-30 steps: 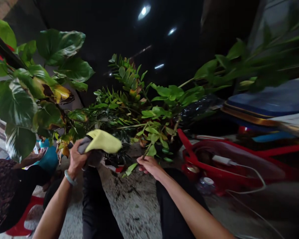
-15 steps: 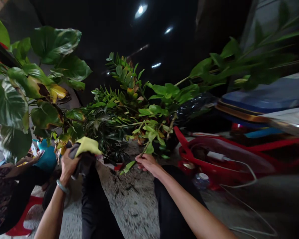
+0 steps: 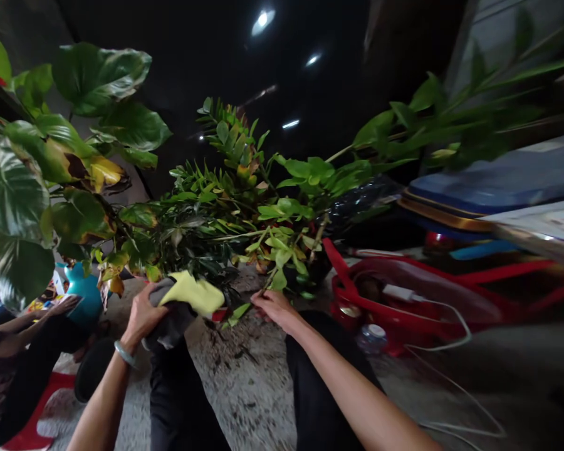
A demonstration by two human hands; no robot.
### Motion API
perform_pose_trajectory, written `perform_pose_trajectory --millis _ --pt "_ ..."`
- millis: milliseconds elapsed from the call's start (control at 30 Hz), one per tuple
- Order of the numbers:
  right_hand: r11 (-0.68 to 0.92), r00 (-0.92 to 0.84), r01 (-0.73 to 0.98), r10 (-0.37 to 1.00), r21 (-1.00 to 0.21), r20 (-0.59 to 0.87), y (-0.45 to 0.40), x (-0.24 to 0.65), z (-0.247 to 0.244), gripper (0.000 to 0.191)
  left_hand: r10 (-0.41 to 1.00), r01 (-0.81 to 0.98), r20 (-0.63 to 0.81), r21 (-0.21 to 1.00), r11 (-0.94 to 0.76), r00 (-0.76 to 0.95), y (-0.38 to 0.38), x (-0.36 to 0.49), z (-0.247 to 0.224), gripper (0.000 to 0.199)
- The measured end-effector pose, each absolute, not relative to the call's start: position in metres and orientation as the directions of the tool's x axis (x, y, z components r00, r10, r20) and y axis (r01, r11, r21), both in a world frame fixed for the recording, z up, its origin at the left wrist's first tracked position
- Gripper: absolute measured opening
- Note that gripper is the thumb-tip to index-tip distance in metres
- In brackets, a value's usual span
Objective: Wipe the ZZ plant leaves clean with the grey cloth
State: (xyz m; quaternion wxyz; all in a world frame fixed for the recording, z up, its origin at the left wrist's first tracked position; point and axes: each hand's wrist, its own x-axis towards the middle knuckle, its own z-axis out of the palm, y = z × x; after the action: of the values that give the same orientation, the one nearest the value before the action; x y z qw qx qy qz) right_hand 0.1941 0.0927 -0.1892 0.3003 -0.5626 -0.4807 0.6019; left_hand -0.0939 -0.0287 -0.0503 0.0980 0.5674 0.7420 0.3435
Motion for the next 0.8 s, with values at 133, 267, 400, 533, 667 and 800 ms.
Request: perform_pose_trajectory --millis 133,267,400,533,667,800 --pt "-0.367 -0.193 0.187 0.896 -0.911 -0.401 0.093 0.197 -0.188 0.011 0.702 0.777 0.553 0.629 0.0 -0.448 -0.017 -0.101 -0.013 0.054" --pt "-0.37 -0.198 0.178 0.894 -0.912 -0.402 0.091 0.195 -0.184 0.01 0.768 0.765 0.486 0.644 0.009 -0.417 -0.007 -0.089 -0.022 0.05" --pt "-0.357 -0.196 0.169 0.901 -0.919 -0.387 0.091 0.197 -0.18 0.009 0.875 0.749 0.422 0.653 -0.111 -0.238 -0.006 -0.062 -0.019 0.047" --pt "-0.348 -0.203 0.173 0.903 -0.921 -0.379 0.092 0.2 -0.18 0.009 0.639 0.74 0.682 0.623 -0.255 -0.354 0.012 -0.046 0.029 0.053" --pt "-0.346 -0.203 0.176 0.903 -0.922 -0.378 0.092 0.198 -0.182 0.008 0.564 0.755 0.739 0.592 -0.282 -0.369 0.039 -0.043 0.029 0.056" --pt "-0.326 -0.197 0.173 0.913 -0.929 -0.357 0.091 0.197 -0.183 0.012 0.898 0.767 0.408 0.625 -0.145 -0.163 0.04 -0.044 -0.033 0.047"
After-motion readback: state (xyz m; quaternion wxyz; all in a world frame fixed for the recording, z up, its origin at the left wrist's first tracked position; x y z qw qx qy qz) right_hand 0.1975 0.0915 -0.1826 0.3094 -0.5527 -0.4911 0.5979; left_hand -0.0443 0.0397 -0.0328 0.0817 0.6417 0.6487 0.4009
